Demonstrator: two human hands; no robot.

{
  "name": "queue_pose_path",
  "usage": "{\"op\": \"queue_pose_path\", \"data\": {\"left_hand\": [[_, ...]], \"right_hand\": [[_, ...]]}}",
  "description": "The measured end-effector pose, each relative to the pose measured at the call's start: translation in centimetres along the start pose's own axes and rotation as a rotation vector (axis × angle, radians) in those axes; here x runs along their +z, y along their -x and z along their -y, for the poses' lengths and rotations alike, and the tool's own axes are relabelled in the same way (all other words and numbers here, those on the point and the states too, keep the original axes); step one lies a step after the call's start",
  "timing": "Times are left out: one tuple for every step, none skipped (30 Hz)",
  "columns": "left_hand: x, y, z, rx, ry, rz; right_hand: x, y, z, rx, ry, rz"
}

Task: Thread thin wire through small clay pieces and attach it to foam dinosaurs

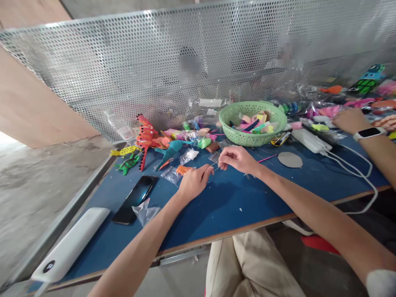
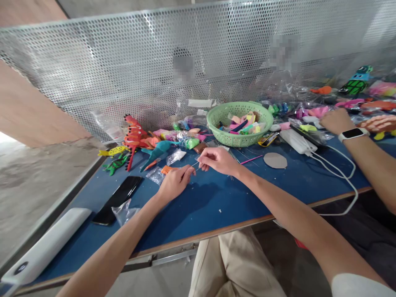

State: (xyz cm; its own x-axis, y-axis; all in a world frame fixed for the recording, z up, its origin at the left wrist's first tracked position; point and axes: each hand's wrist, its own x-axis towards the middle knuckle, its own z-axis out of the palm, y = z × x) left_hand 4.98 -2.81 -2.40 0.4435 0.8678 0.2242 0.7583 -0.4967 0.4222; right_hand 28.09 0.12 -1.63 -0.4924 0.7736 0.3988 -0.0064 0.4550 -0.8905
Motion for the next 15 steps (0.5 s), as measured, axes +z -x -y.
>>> {"op": "queue_pose_path", "data": {"left_hand": [[0.1, 0.0, 0.1, -0.012, -0.061, -0.013], [0.1, 0.0, 0.2, -0.021, -0.119, -0.022], [0.1, 0.0, 0.3, -0.025, -0.171, -0.024], [0.2, 0.0, 0.4, -0.022, -0.216, -0.022], [0.2, 0.0, 0.4, -0.016, -0.253, -0.019], [0.2, 0.0, 0.4, -0.008, -0.28, -0.014], [0.2, 0.0, 0.4, -0.001, -0.301, -0.007], [0.2, 0.0, 0.4, 0.003, -0.318, 0.0], [0.1, 0.0, 0.4, 0.004, -0.333, 0.008], [0.1, 0.0, 0.3, 0.003, -0.348, 0.018], [0.1, 0.0, 0.3, 0.002, -0.364, 0.03], [0.1, 0.0, 0.4, 0.0, -0.38, 0.042], [0.1, 0.0, 0.4, -0.003, -0.396, 0.055], [0.2, 0.0, 0.4, -0.006, -0.409, 0.067], [0.2, 0.0, 0.5, -0.006, -0.417, 0.079]], "right_hand": [[-0.2, 0.1, 0.2, 0.01, 0.1, -0.01], [-0.3, 0.1, 0.3, 0.015, 0.197, -0.02], [-0.5, 0.2, 0.5, 0.016, 0.288, -0.025], [-0.6, 0.2, 0.5, 0.01, 0.367, -0.029], [-0.7, 0.2, 0.6, 0.001, 0.436, -0.031], [-0.7, 0.2, 0.6, -0.01, 0.491, -0.033], [-0.8, 0.1, 0.6, -0.021, 0.534, -0.035], [-0.8, 0.1, 0.6, -0.031, 0.563, -0.037], [-0.9, 0.1, 0.5, -0.039, 0.582, -0.035], [-0.9, 0.1, 0.4, -0.045, 0.595, -0.032], [-1.0, 0.1, 0.2, -0.051, 0.603, -0.027], [-1.0, 0.1, 0.1, -0.058, 0.611, -0.021], [-1.0, 0.1, -0.1, -0.067, 0.62, -0.017], [-0.9, 0.1, -0.3, -0.077, 0.634, -0.015], [-0.9, 0.1, -0.5, -0.089, 0.651, -0.014]]}}
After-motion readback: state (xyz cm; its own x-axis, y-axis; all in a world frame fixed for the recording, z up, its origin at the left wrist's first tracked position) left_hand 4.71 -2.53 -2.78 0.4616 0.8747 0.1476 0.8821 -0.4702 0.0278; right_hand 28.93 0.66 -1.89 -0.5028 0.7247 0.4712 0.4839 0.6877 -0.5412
